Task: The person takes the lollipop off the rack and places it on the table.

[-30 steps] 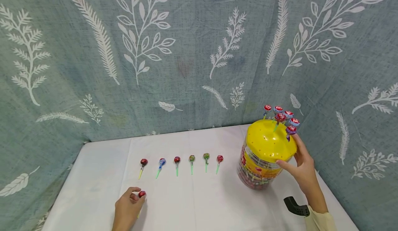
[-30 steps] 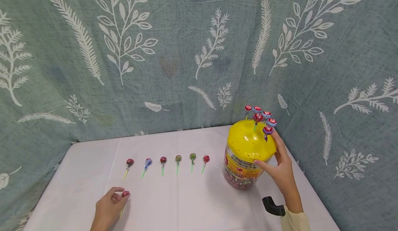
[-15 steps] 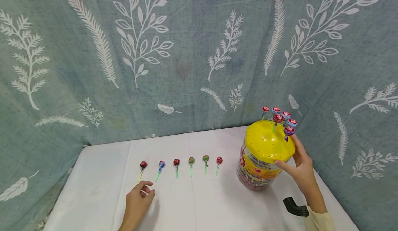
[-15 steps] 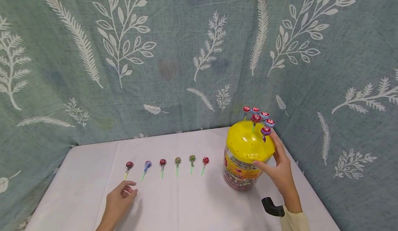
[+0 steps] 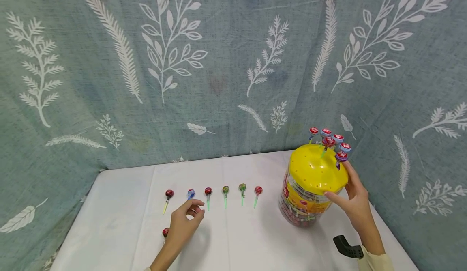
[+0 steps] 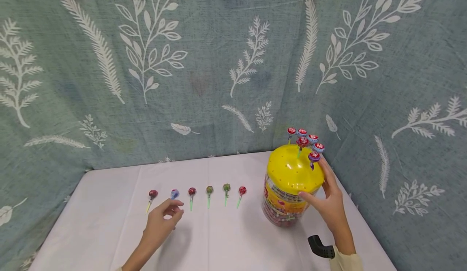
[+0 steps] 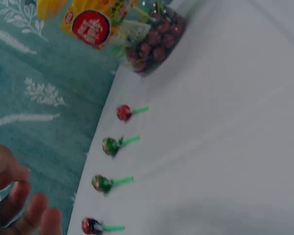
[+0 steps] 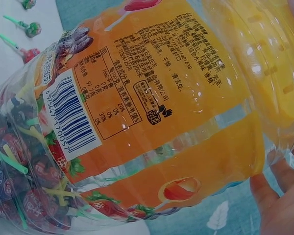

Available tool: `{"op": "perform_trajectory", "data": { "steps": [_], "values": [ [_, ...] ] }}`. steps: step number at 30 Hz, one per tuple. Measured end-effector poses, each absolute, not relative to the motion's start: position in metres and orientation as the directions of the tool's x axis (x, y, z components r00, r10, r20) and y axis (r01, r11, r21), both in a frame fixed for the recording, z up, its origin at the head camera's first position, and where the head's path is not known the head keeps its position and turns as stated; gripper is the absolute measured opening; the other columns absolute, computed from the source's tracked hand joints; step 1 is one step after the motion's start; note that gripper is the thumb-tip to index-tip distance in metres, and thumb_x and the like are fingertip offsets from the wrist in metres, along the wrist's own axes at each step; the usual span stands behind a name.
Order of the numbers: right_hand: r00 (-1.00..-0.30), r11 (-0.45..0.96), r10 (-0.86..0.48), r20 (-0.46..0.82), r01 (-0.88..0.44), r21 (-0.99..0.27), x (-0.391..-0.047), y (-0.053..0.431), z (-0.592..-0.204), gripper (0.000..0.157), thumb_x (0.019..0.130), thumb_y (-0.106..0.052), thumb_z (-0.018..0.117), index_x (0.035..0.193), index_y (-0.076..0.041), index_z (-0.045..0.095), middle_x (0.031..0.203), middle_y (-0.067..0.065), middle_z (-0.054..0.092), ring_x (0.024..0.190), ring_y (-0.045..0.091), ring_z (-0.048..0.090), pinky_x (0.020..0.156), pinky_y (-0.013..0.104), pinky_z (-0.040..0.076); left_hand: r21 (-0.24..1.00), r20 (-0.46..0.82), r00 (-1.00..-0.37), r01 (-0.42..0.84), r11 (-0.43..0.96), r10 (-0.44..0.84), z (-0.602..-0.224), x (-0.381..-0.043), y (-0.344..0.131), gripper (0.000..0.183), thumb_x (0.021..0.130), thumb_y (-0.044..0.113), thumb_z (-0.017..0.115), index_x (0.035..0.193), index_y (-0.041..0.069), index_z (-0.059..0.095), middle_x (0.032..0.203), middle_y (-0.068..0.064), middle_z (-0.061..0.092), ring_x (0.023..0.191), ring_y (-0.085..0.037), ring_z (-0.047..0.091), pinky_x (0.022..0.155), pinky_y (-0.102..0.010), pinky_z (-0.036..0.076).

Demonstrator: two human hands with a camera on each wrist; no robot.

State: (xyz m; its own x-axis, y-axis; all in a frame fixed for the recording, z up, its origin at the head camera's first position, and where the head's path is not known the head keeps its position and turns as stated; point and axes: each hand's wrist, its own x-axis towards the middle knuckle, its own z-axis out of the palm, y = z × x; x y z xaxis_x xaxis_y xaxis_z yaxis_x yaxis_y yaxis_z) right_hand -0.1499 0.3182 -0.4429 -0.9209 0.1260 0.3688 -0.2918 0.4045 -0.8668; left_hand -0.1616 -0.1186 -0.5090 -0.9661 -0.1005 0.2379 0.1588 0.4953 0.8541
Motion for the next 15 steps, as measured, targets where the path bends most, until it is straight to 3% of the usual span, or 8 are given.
{"op": "perform_trajectory", "data": {
  "steps": [6, 15],
  "values": [
    [-0.923, 0.402, 0.127, 0.362, -0.286, -0.870, -0.148, 0.318, -0.443, 0.093, 0.081, 0.002, 0.071, 0.152, -0.026, 0.018, 0.154, 0.002, 0.023, 0.138, 0.010, 0.027, 0.101, 0.007, 0.026, 0.879, 0.228, -0.973, 0.187, 0.439, -0.042, -0.493, -0.167, -0.094, 0.021, 0.077, -0.001, 0.072, 0.088, 0.016, 0.068, 0.072, 0.005, 0.059, 0.070, -0.012, 0.058, 0.057, -0.023, 0.048],
    [-0.918, 0.401, 0.134, 0.373, -0.294, -0.868, -0.151, 0.318, -0.446, 0.093, 0.080, 0.002, 0.072, 0.152, -0.025, 0.019, 0.154, 0.002, 0.024, 0.138, 0.011, 0.028, 0.102, 0.008, 0.026, 0.912, 0.279, -0.957, 0.291, 0.288, 0.084, -0.460, -0.179, -0.052, 0.020, 0.083, 0.000, 0.067, 0.091, 0.018, 0.067, 0.077, 0.001, 0.061, 0.070, -0.015, 0.059, 0.047, -0.026, 0.050]
  ]
}}
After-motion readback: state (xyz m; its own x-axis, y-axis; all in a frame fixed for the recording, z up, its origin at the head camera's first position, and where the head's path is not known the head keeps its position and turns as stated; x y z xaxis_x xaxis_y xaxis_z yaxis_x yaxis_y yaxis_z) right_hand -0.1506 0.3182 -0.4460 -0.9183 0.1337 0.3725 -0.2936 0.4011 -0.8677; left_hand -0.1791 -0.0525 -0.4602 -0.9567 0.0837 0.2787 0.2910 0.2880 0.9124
